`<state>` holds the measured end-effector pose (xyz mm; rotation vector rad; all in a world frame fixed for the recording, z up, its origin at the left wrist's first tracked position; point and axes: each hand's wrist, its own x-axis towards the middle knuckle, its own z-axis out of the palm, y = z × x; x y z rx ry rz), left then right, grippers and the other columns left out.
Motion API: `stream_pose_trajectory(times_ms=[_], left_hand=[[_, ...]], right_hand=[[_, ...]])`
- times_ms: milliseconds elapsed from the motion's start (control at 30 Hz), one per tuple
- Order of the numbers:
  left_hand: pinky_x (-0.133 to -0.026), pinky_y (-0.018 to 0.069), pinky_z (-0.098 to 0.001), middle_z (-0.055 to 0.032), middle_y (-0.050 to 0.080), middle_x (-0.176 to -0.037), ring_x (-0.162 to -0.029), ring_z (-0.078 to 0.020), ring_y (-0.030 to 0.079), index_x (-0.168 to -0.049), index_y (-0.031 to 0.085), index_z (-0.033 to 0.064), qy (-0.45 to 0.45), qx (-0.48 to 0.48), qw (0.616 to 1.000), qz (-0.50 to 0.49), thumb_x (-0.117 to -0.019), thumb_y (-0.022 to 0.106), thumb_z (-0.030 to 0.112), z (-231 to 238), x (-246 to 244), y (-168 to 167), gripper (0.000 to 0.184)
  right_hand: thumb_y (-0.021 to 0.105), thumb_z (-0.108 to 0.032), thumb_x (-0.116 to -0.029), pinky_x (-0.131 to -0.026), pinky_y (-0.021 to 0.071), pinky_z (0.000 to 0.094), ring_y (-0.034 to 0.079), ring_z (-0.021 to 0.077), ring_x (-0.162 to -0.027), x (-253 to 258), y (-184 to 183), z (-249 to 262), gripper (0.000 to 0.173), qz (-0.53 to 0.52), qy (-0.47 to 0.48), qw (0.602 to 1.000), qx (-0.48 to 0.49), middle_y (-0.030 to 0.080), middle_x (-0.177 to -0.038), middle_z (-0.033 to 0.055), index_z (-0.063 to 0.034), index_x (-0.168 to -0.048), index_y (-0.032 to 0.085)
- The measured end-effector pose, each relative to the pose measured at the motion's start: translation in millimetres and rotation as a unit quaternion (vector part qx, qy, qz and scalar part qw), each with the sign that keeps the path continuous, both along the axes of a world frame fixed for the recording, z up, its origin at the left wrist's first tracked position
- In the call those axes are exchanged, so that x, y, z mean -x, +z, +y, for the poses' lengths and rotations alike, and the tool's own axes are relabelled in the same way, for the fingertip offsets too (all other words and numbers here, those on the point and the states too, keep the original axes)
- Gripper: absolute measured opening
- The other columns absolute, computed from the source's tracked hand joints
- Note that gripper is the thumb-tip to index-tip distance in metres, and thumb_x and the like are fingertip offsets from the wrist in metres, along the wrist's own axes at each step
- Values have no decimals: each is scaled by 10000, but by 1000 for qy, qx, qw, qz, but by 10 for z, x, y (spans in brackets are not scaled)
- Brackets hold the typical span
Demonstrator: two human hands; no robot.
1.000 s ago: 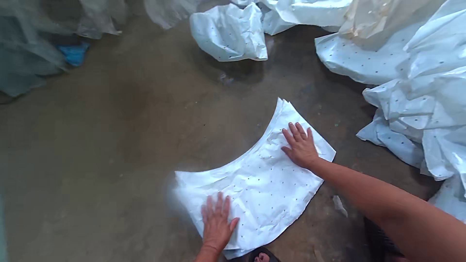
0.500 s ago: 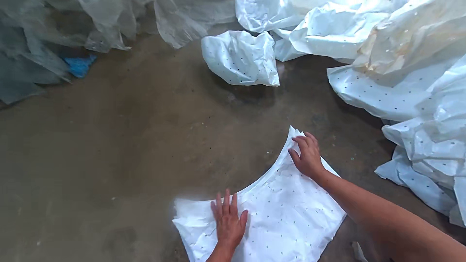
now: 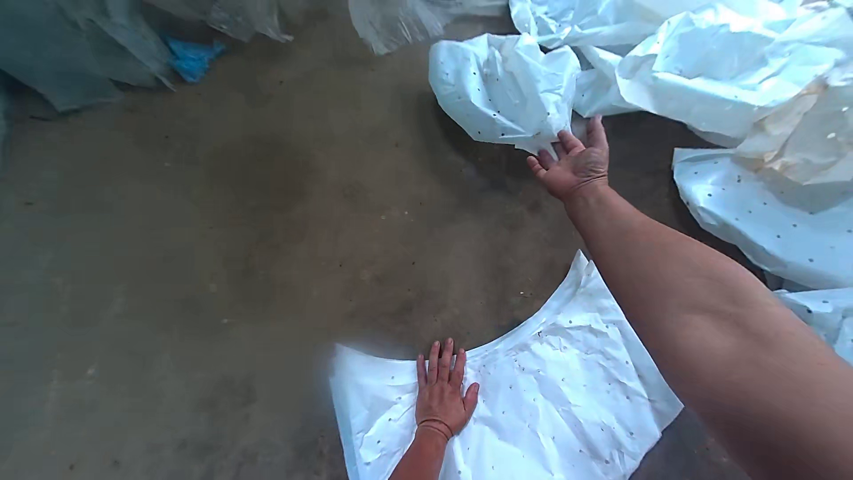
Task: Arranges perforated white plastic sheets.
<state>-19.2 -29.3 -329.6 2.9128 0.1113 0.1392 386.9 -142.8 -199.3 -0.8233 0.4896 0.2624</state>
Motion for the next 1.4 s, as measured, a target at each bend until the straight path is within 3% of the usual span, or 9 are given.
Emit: stream_pose_trajectory(times_ms=[233, 433, 733, 833, 967, 1067, 1167, 1300, 1400], left_hand=[[-1134, 236, -725, -193, 463, -1560, -1456, -479, 380, -1417, 609, 46, 12, 45, 995, 91, -953, 504, 445, -24, -31, 137, 620], [-1220, 105, -643, -183, 325, -1641, -1546, -419, 190, -1481, 527, 71, 70, 146, 946, 282, -1000, 556, 515, -29, -424, 573, 655], [-938, 556, -346, -112, 607, -1289, -1117, -156, 646, -1386, 431, -57, -151, 681, 713, 70, -905, 670, 401, -797, -1230, 3461, 705], [-870, 553, -281, -31, 673, -1001, -917, -63, 655, -1150, 549, -11, -121, 671, 731, -29, -909, 639, -34, -1001, -1131, 3819, 259], [-905, 557, -315, 68, 689, -1077, -997, -72, 666, -1187, 561, 172, -157, 730, 652, -130, -921, 653, 157, -912, -1011, 3838, 282], [-926, 564, -348, 46, 658, -1223, -1064, -112, 667, -1411, 439, 207, -161, 701, 676, -158, -873, 730, 414, -766, -860, 3905, 646], [-880, 578, -294, 18, 653, -1178, -975, -55, 673, -1507, 346, 66, -142, 581, 777, -198, -935, 668, 188, -793, -760, 3954, 668], [-780, 546, -212, -83, 666, -1012, -881, -49, 633, -999, 720, -33, -113, 422, 855, -281, -919, 672, 30, -972, -782, 3782, 113], [-872, 536, -219, -102, 658, -1089, -1009, -64, 627, -962, 727, -33, -97, 376, 839, -380, -942, 650, 47, -963, -814, 3729, 113]], right_hand=[[109, -444, -1123, -1148, 373, 436, 442, 182, -1416, -76, 1817, -466, 635, -315, 99, 925, 188, 520, -1486, 69, -54, -1445, 494], [449, -122, -1076, -821, 578, 205, 672, -12, -857, 849, 3147, -1358, 188, -501, 91, 813, 281, 699, -899, -116, -168, -1022, 624], [544, 5, -869, -788, 558, 113, 660, -70, -889, 2048, 3456, -2157, 352, -603, 201, 731, 250, 702, -986, -176, -237, -1124, 555], [674, -123, -890, -774, 567, 112, 666, -74, -906, 2322, 3412, -2379, 313, -656, 219, 699, 185, 708, -1035, -183, -289, -1147, 614], [727, -160, -905, -753, 580, 119, 678, -74, -927, 2545, 3264, -2555, 354, -691, 261, 668, 90, 721, -1076, -187, -312, -1220, 672], [731, -176, -915, -790, 571, 112, 672, -82, -956, 2555, 3135, -2650, 367, -703, 280, 649, 72, 721, -1106, -212, -343, -1240, 700], [690, -190, -941, -807, 553, 102, 655, -102, -962, 2589, 3027, -2662, 307, -693, 328, 639, 61, 716, -1097, -228, -339, -1208, 724], [671, -140, -936, -805, 544, 100, 645, -103, -960, 2623, 2933, -2627, 270, -677, 354, 642, 66, 713, -1076, -214, -307, -1137, 738], [673, -209, -936, -825, 578, 145, 682, -60, -962, 2711, 2934, -2603, 304, -606, 348, 714, 49, 740, -1079, -168, -306, -1222, 705]])
